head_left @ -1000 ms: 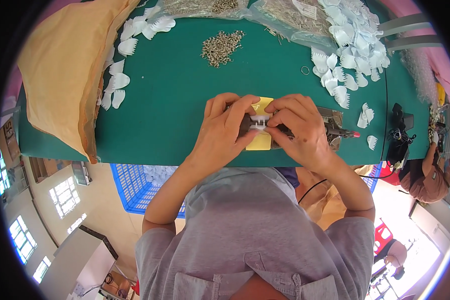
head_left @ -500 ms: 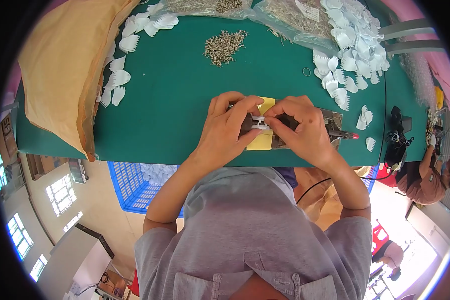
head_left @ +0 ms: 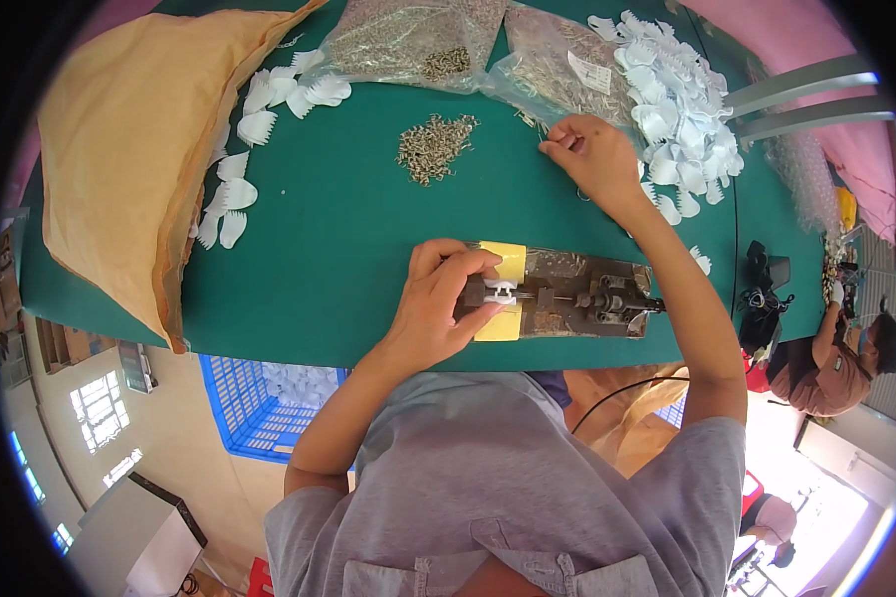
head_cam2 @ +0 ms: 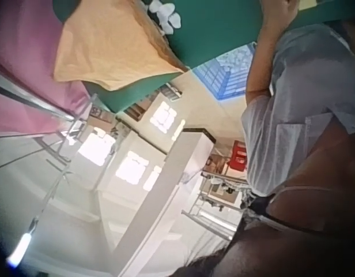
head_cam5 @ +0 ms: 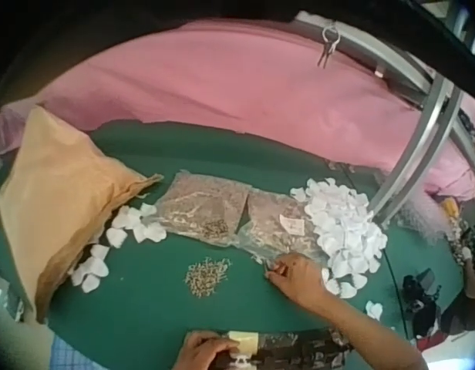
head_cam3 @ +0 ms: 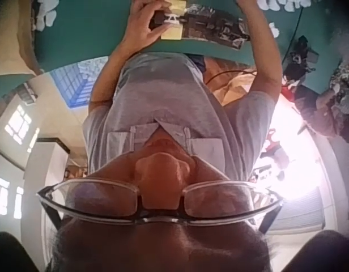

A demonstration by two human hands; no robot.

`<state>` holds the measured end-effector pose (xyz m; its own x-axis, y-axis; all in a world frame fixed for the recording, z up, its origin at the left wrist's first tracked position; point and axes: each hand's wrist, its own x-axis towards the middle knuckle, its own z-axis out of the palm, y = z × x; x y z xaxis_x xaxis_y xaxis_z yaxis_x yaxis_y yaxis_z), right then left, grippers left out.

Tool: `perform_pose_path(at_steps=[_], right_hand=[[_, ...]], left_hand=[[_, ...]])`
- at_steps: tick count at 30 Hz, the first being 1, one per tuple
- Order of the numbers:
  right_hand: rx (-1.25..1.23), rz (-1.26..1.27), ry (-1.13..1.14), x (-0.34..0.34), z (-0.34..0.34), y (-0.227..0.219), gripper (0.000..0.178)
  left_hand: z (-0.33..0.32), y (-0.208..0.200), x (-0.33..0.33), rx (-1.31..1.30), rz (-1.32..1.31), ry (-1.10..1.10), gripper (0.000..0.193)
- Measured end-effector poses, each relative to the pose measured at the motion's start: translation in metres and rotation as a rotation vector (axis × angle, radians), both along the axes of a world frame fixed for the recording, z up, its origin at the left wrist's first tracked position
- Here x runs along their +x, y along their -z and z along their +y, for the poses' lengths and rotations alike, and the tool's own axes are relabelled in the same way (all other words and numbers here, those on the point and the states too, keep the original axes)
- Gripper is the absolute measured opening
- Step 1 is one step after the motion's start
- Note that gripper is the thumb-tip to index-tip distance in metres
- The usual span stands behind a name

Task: The person assembles small plastic parts by placing each piece into a tabletop clamp fixture, inserting a metal clip by hand, and pressing a lever to fasten the components together before dropping the finished items into a crate.

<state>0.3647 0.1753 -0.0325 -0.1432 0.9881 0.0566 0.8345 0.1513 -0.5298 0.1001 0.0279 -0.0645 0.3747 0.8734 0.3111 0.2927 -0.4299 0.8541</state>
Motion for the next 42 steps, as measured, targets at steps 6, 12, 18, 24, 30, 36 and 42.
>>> perform_pose_path(at_steps=[6,12,18,24,30,36,42], right_hand=[[-0.081,-0.191,-0.012,-0.007,0.017,0.009,0.017],[0.022,0.062,-0.092,-0.005,-0.009,0.002,0.019],[0.015,0.009,-0.038,-0.006,0.008,0.014,0.018],[-0.037,-0.026,-0.173,-0.009,-0.001,-0.004,0.017],[-0.049,0.384,-0.090,-0.013,-0.098,-0.067,0.012],[0.176,0.282,-0.342,-0.031,-0.146,-0.049,0.021],[0.196,0.219,-0.381,-0.036,-0.147,-0.041,0.022]], left_hand=[[0.005,-0.003,0.001,0.041,0.004,-0.003,0.056],[0.005,-0.003,0.001,0.002,-0.025,-0.006,0.055],[0.004,-0.001,0.002,-0.010,-0.037,0.012,0.055],[0.001,0.000,0.000,-0.031,-0.022,-0.005,0.056],[0.003,-0.002,0.000,-0.039,-0.010,0.003,0.056],[0.001,0.001,0.003,-0.133,-0.091,-0.016,0.057],[0.001,-0.002,0.001,-0.131,-0.032,-0.005,0.060]])
